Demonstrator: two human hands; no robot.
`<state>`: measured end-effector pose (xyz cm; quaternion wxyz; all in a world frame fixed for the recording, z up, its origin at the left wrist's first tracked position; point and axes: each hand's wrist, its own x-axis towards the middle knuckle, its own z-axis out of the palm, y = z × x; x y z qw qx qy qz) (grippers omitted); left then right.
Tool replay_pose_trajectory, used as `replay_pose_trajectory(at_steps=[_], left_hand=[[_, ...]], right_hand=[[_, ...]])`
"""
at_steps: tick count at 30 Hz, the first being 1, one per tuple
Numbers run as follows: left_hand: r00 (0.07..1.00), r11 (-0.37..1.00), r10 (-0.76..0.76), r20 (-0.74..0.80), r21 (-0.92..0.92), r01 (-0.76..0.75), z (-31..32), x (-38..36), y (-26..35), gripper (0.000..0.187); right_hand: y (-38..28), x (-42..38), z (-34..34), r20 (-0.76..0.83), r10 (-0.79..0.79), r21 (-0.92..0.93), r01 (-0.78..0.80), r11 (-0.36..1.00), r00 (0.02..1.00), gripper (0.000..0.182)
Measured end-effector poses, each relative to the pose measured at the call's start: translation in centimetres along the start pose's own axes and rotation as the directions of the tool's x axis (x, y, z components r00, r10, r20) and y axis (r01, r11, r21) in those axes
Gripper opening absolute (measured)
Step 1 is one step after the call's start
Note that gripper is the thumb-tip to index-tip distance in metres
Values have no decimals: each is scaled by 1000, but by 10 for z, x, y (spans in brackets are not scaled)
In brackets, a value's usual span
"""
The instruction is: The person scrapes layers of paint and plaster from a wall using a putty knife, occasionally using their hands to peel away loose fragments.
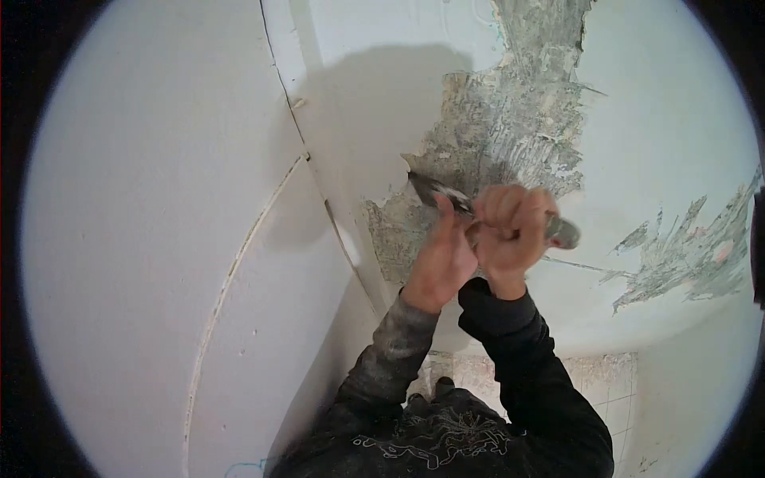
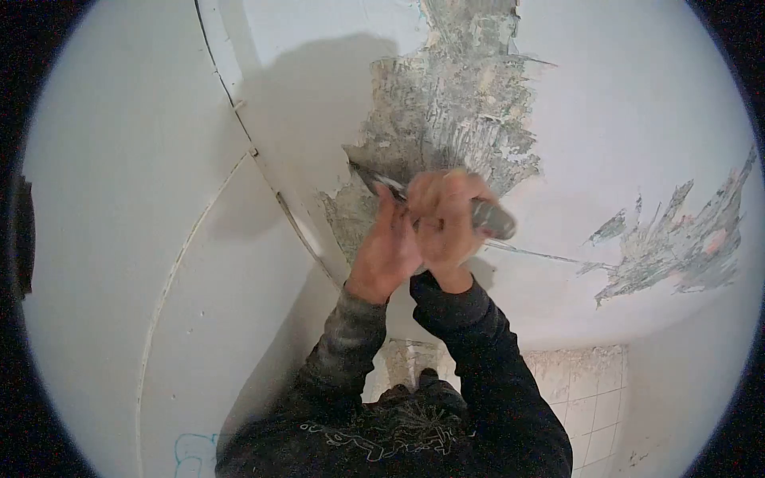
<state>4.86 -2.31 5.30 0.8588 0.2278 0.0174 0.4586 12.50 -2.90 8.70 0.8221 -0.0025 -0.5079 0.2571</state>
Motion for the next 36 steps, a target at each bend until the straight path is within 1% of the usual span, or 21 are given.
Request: replay_pose_trajectory(at_steps=[1, 2, 3, 5, 6, 7, 8, 10, 11, 13, 16, 18, 20, 21, 24, 26, 29, 31, 34, 35, 36], left_hand=[[986, 965, 132, -99, 240, -105, -10, -9, -2, 42], [946, 863, 284, -158, 473, -180, -28, -19, -6, 43], [879, 704, 443, -177, 676, -219, -43, -29, -11, 44], [561, 342, 827, -32, 820, -458, -63, -42, -5, 49], [359, 109, 923, 137, 803, -586, -66, -39, 5, 47], [136, -131, 949, 284, 749, -649, -71, -39, 10, 45], [68, -259, 927, 369, 760, -596, -73, -45, 15, 42], [-66, -517, 828, 557, 711, -477, -72, -47, 36, 35], [-82, -584, 789, 609, 703, -406, -87, -56, 44, 33], [-117, -632, 745, 657, 637, -441, -93, -58, 48, 28], [-130, -701, 687, 715, 605, -378, -94, -55, 54, 23], [-108, -719, 669, 735, 603, -346, -95, -60, 53, 20], [-144, -718, 673, 726, 593, -364, -99, -59, 54, 18], [-142, -734, 653, 744, 576, -360, -101, -58, 55, 18], [-138, -766, 616, 776, 548, -336, -100, -60, 58, 21], [-109, -759, 622, 775, 563, -326, -96, -61, 56, 23], [-118, -770, 605, 787, 542, -335, -101, -62, 56, 24], [-131, -779, 595, 793, 530, -335, -101, -60, 58, 23], [-112, -784, 589, 800, 534, -317, -101, -64, 55, 24], [-118, -792, 582, 805, 527, -308, -100, -61, 57, 24], [-103, -795, 573, 813, 521, -310, -100, -63, 59, 24]], right_hand=[[-6, 4, -3, -68, 8, 40, -5, 999, 998, 34], [-13, 10, -8, -129, 18, 82, -7, 997, 992, 35], [-25, 17, -15, -44, -82, 65, 85, 994, 996, 31], [-22, 22, -19, -109, -92, 138, 106, 985, 990, 31], [-6, 19, -21, -128, -67, 211, 93, 973, 990, 31], [12, 14, -7, -112, 56, 109, -44, 993, 992, 30], [33, 2, 17, -125, 185, 2, -186, 983, 975, 30], [42, -3, 27, -127, 98, -262, -129, 957, 987, 27], [30, -2, 19, -67, -118, -415, 79, 906, 991, 24], [-1, 4, 7, 17, -316, -197, 313, 929, 949, 19], [3, 6, 17, 64, -218, -389, 225, 893, 974, 23], [24, -2, 31, 1, 151, -87, -151, 985, 988, 28], [-5, -6, 24, 108, 17, -411, 29, 911, 994, 28], [-27, 3, 17, 193, -27, -341, 93, 936, 981, 28], [-7, 1, 26, -6, -214, -56, 213, 975, 977, 28], [8, -1, 38, 1, -96, -297, 92, 950, 995, 30], [-38, -8, 14, 123, -42, -73, 52, 996, 991, 24], [-34, -4, 17, 87, -352, 108, 342, 933, 932, 22], [13, -6, 36, 46, -128, -242, 135, 961, 991, 36], [11, -7, 35, 69, -139, -292, 153, 944, 988, 38], [2, -11, 32, 28, -214, -192, 215, 958, 977, 35]])
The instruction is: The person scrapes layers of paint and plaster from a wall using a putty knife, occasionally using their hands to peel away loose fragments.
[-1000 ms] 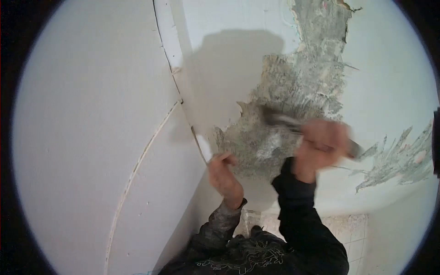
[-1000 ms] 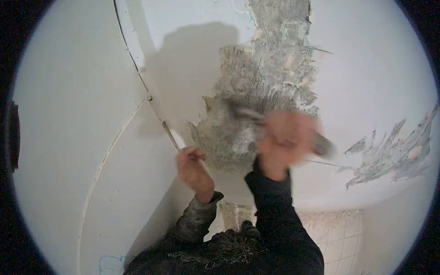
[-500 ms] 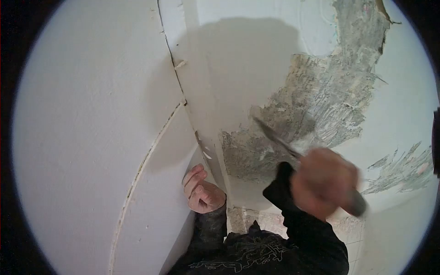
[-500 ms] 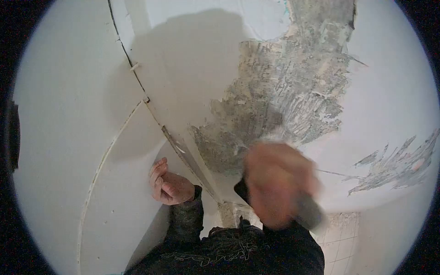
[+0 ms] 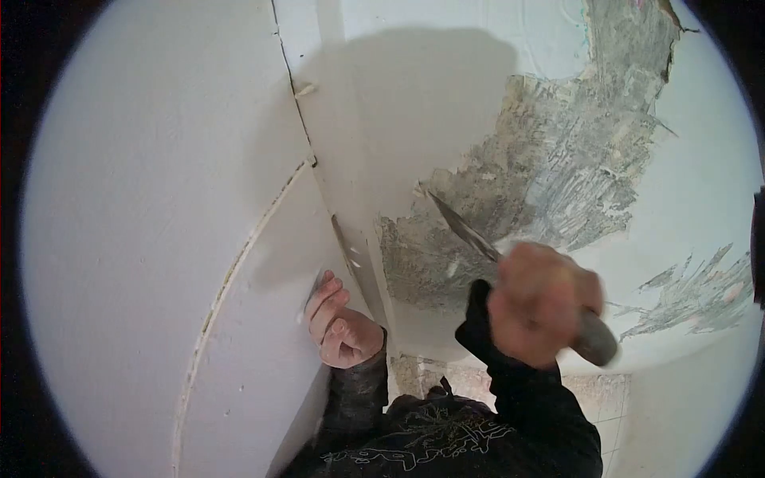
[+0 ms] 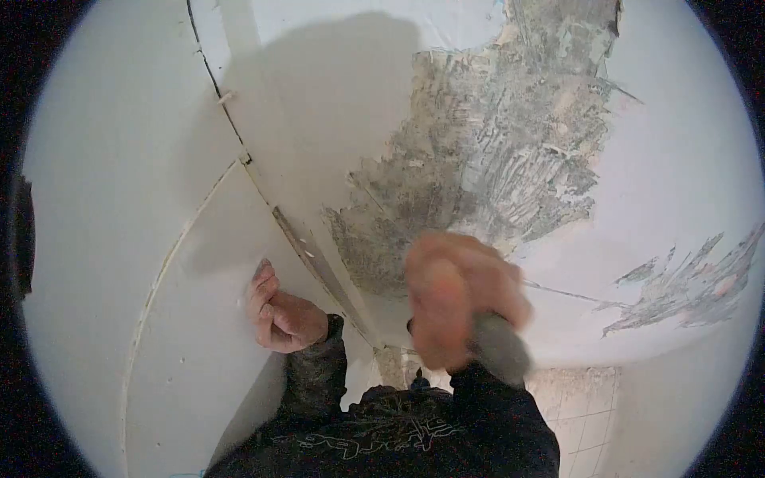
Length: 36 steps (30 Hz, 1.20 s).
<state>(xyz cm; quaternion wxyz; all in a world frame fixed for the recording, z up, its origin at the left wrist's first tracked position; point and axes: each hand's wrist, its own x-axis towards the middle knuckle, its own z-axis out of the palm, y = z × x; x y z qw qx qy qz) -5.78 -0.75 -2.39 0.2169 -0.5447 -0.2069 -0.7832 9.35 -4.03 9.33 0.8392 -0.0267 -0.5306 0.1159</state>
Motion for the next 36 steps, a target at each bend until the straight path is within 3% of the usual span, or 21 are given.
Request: replay_pose_trajectory(at_steps=[3, 6, 7, 10, 12, 14, 15, 17, 19, 21, 24, 25, 28, 31, 34, 36], left_hand=[[999, 999, -21, 40, 38, 19, -3, -1, -3, 26], [984, 990, -108, 141, 108, 93, -13, -3, 1, 33], [977, 989, -122, 175, 99, 106, -11, 1, 0, 35], [944, 988, -149, 293, 83, 130, -8, 4, -4, 44], [931, 984, -177, 321, 55, 168, -5, 3, -6, 47], [919, 973, -217, 330, -6, 232, -2, 0, -4, 49], [914, 968, -232, 334, -18, 252, -3, -2, -2, 51], [912, 962, -238, 334, -48, 268, 0, -3, -7, 53], [911, 957, -245, 332, -69, 283, 2, -6, -10, 55], [904, 950, -267, 334, -65, 304, -1, -7, -9, 57], [900, 946, -284, 331, -58, 320, -1, -7, -9, 58], [903, 949, -275, 331, -60, 311, -2, -7, -10, 58], [901, 937, -284, 327, -105, 333, -4, -15, -12, 58], [891, 938, -305, 337, -54, 341, -9, -10, -5, 59], [883, 933, -323, 341, -43, 358, -9, -9, -6, 60], [892, 931, -325, 316, -59, 360, -4, -12, -8, 61]], right_hand=[[-30, 1, -15, -170, -155, 287, 199, 937, 973, 26], [10, 1, -6, 85, 153, -5, -153, 988, 985, 23], [5, -1, -10, 132, 199, 13, -203, 979, 971, 23], [-33, 2, -33, 208, 57, 79, -75, 994, 976, 21], [-23, 0, -33, 164, 33, 65, -45, 997, 986, 21], [14, -8, -6, -3, 82, -23, -82, 996, 997, 22], [10, -9, -3, -16, 148, 1, -148, 989, 989, 29], [-44, -11, -35, 36, 594, 305, -574, 760, 804, 31], [-48, -10, -44, 41, 608, 257, -596, 761, 793, 26], [5, -15, -26, -7, 198, -116, -197, 973, 980, 15], [8, -16, -11, -3, 186, 271, -178, 946, 983, 12], [-17, -25, -37, 42, 343, 393, -331, 858, 938, 15], [-47, -20, -38, -35, 121, 275, -107, 955, 992, 18], [4, -17, -2, 8, 112, 40, -112, 993, 994, 21], [-25, -19, -27, -33, 117, 224, -106, 969, 993, 24], [-46, -20, -34, -63, 70, 240, -53, 969, 996, 26]])
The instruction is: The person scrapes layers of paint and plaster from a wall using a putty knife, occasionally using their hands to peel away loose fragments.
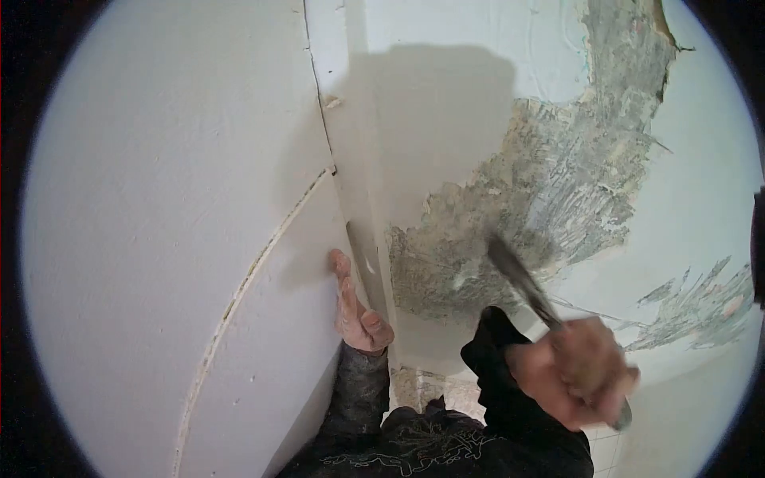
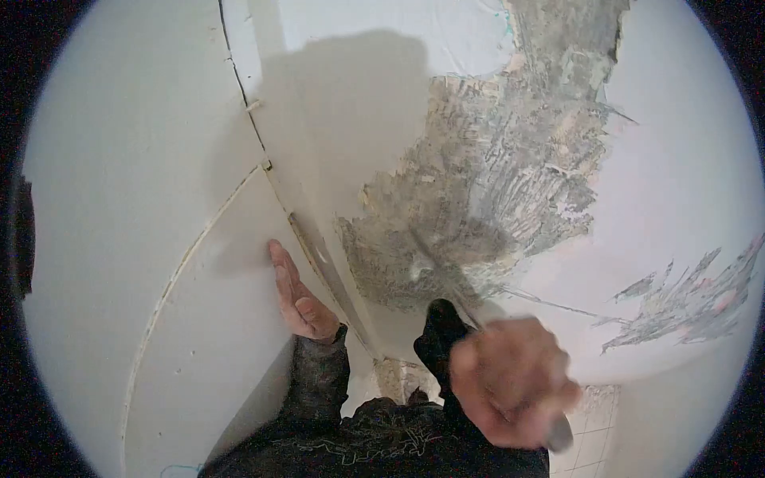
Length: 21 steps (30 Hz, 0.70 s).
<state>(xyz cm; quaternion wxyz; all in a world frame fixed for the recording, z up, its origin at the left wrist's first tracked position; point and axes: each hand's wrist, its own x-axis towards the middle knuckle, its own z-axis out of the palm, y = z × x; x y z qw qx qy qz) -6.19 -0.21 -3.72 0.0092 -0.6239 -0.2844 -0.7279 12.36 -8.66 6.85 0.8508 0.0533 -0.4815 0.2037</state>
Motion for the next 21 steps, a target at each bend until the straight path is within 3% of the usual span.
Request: replay_pose_trajectory(at_steps=[2, 4, 6, 12, 13, 17, 19, 21], left_hand=[[999, 1000, 26, -18, 6, -26, -1, -1, 0, 62], [999, 999, 41, -30, -13, -41, -3, -4, 0, 61], [997, 998, 64, -42, -20, -65, -2, -1, -3, 61], [997, 998, 67, -48, -5, -67, -3, -4, 1, 58], [997, 998, 56, -62, -9, -57, -1, -5, 2, 58], [997, 999, -30, -65, 15, 31, -1, -1, 7, 55], [993, 999, 41, -113, -20, -43, 4, -1, 1, 55], [989, 996, 78, -127, -34, -83, 3, -6, 3, 55]], right_hand=[[18, -3, 1, 25, -29, -170, 33, 985, 999, 28], [46, -3, -1, 152, -11, -492, 86, 866, 988, 31], [61, 1, 3, 185, -28, -575, 132, 808, 982, 33], [77, 1, 13, -45, -136, -243, 121, 963, 990, 30], [78, 0, 13, -12, -109, -133, 107, 985, 994, 30], [98, -4, 24, -473, -211, 103, 292, 951, 855, 25], [107, -6, 29, -669, -177, 191, 398, 897, 721, 24], [76, -17, -8, -372, -176, -112, 144, 983, 911, 22]])
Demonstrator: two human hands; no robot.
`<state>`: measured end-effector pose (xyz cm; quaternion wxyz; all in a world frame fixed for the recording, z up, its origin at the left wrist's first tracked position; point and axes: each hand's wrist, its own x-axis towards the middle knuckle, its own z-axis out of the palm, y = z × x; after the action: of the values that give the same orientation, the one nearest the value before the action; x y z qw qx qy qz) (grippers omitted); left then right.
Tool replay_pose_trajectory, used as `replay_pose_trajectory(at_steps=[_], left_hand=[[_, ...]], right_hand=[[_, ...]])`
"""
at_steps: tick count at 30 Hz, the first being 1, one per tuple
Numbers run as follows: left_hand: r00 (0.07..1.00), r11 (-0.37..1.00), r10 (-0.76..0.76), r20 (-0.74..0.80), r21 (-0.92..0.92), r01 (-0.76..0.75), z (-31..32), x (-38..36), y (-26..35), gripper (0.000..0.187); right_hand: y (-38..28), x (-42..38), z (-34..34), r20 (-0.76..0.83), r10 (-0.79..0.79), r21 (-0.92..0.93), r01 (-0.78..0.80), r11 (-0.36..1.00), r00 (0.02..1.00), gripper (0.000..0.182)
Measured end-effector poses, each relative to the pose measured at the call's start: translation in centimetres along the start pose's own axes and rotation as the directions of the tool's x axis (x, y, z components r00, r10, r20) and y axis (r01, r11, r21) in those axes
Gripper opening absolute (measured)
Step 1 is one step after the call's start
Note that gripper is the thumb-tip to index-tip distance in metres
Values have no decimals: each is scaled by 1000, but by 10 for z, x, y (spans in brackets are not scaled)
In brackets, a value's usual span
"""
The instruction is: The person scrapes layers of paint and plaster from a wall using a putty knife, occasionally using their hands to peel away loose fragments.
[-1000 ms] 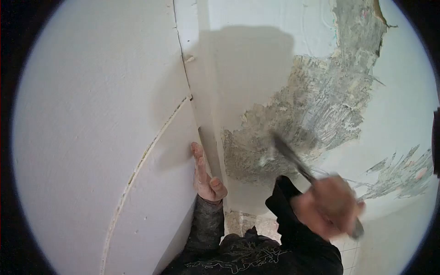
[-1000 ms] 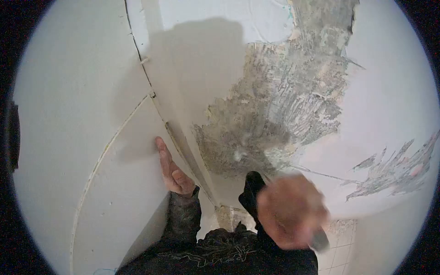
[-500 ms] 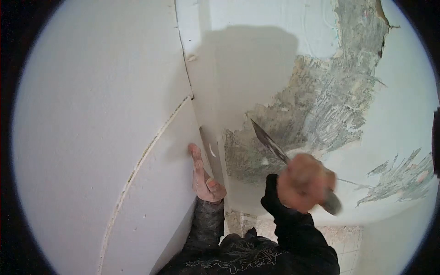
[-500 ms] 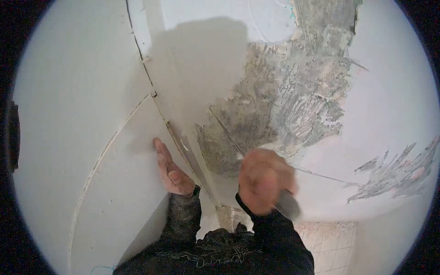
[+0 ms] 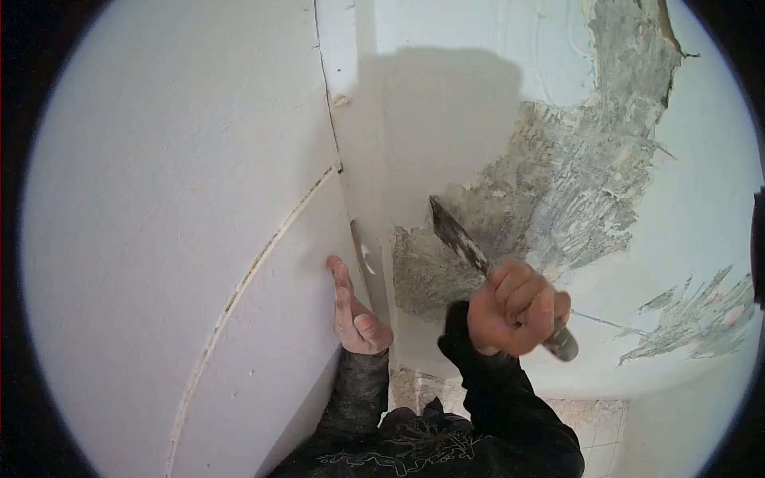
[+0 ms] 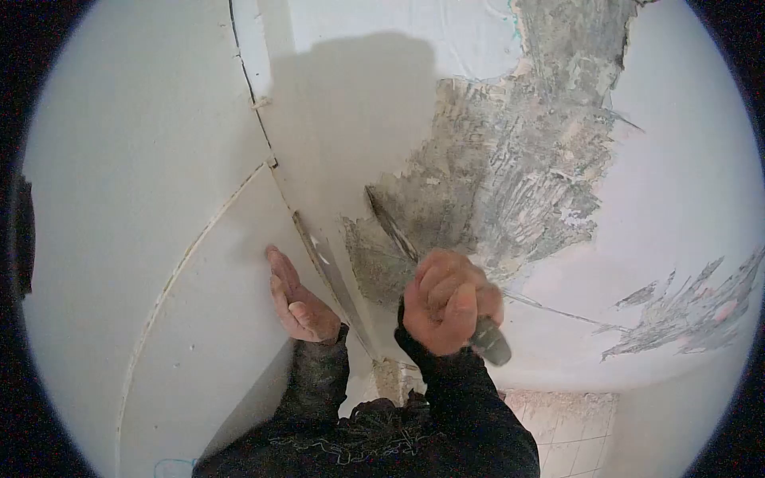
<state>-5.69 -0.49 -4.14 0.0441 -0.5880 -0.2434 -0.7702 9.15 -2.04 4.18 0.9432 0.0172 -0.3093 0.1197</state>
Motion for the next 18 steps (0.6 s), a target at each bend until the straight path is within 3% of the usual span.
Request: replay_pose_trajectory(at_steps=[1, 2, 3, 5, 6, 8, 9, 11, 12, 13, 15, 16, 17, 18], left_hand=[[1000, 1000, 16, -9, -1, -16, 2, 1, -2, 54], [999, 999, 33, -7, -4, -33, 1, 3, -3, 54], [1000, 1000, 15, -1, -22, -15, -1, 1, 0, 53], [999, 999, 5, -39, -47, -7, 3, 1, -2, 51], [999, 999, 18, -42, -47, -20, 4, 3, -2, 51], [999, 998, 36, -33, -46, -38, 4, 3, 1, 50], [999, 998, 34, -40, -45, -36, 5, 2, 2, 50], [999, 998, 38, -35, -50, -40, 3, 2, 1, 50], [998, 998, 44, -32, -46, -46, 3, 0, 2, 50], [997, 997, 65, -48, -35, -66, 5, 1, -1, 49], [996, 997, 66, -67, -26, -67, 5, 1, 0, 49], [996, 998, 47, -73, -36, -50, 6, 2, 2, 49], [997, 998, 30, -71, -51, -34, 6, 1, 3, 48], [995, 997, 46, -86, -54, -50, 9, 2, 3, 48]], right_hand=[[-14, 4, -20, 174, -3, -194, 37, 980, 985, 22], [-15, 4, -44, 72, -249, -329, 258, 908, 966, 24], [-19, 1, -57, 11, -484, -493, 426, 759, 875, 28], [-2, 7, -60, 127, -695, -604, 611, 511, 708, 33], [12, 10, -52, 248, -689, -576, 675, 460, 681, 33], [17, -1, -31, 311, -473, -451, 566, 690, 825, 31], [6, -4, 0, 291, -230, -330, 323, 887, 929, 31], [0, -1, 8, 147, -308, 21, 308, 951, 940, 32], [-4, 8, -10, -59, -576, 177, 577, 797, 815, 30], [-18, 12, -9, 93, -444, 217, 417, 883, 891, 28], [-44, 19, -7, 385, -115, 148, 61, 987, 916, 24], [-34, 11, -13, 442, 150, -150, -92, 984, 884, 25], [-22, 3, -19, 412, 407, -440, -213, 872, 815, 26], [-15, 2, -21, 405, 238, -201, -168, 965, 883, 25]])
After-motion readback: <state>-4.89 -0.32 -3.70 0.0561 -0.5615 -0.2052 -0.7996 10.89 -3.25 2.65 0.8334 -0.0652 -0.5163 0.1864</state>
